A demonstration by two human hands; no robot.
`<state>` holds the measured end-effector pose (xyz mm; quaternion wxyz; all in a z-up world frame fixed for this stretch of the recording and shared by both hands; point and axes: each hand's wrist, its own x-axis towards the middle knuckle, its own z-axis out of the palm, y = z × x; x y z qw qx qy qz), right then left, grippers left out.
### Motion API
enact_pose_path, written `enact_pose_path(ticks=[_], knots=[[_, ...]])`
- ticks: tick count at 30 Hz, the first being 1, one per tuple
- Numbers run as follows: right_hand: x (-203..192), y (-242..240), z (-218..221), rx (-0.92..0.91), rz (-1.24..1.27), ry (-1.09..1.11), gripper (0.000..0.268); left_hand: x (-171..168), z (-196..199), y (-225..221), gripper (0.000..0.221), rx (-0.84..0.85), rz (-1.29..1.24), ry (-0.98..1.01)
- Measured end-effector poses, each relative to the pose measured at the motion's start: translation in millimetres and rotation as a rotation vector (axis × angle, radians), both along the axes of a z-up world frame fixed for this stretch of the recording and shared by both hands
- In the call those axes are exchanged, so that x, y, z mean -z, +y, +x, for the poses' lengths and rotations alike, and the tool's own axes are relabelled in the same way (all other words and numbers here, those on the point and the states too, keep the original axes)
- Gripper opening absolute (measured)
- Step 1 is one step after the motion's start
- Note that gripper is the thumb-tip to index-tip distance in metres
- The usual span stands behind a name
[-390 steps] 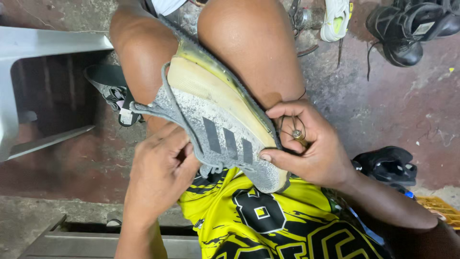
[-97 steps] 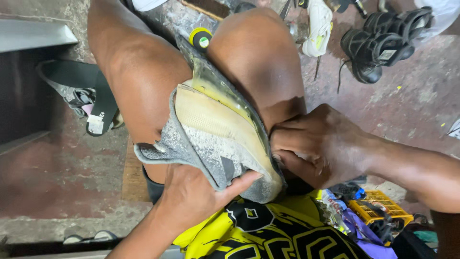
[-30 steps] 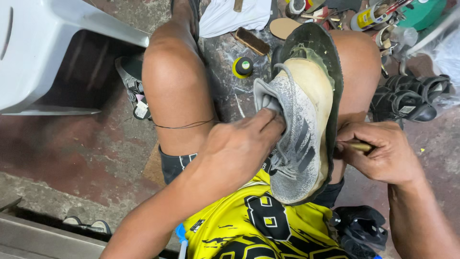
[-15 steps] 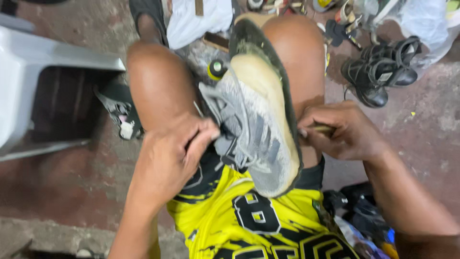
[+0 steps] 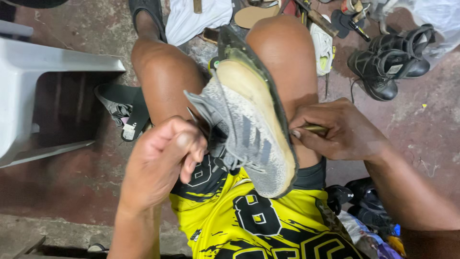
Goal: The person stitches the sole of a sneaker by hand using an awl and black thread, pulling the thread through the material while holding the shoe on their lap.
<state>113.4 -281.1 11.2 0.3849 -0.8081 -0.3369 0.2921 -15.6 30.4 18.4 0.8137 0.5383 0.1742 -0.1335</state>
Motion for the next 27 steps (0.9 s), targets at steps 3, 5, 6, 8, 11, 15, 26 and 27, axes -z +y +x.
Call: enact_pose_path(ticks=[3,5,6,8,11,15,26,27], knots=[[-7.0,7.5,-0.1,-0.002,-0.003,0.023,0.005,2.9,5.6,-17.4,0.019,0.088,0.427,0.119],[-8.1,13.3,3.5,-0.061,0.017,-0.045,0.006,3.1,9.4,-21.9,0.019,0.182,0.731,0.044],[-8.8,15.4,4.1,-0.091,0.027,-0.077,0.007,3.9,10.6,-23.7,0.021,0.232,0.857,-0.052],[-11.8,18.1,5.9,-0.121,-0.001,-0.059,0.008,5.7,14.5,-22.6,0.020,0.290,0.962,-0.188],[-12.8,19.1,4.4,-0.137,-0.096,0.007,0.010,5.8,20.5,-17.7,0.014,0.346,0.849,-0.217],[-4.2,17.1,4.9,-0.196,-0.060,-0.063,0.010,6.6,31.1,-20.2,0.014,0.394,0.605,-0.093],[6.4,11.9,2.1,-0.258,0.065,-0.274,0.012,5.0,29.3,-33.6,0.018,0.337,0.533,-0.064],[7.3,10.6,1.1,-0.255,0.071,-0.307,0.013,4.8,28.1,-33.6,0.017,0.335,0.535,-0.034]])
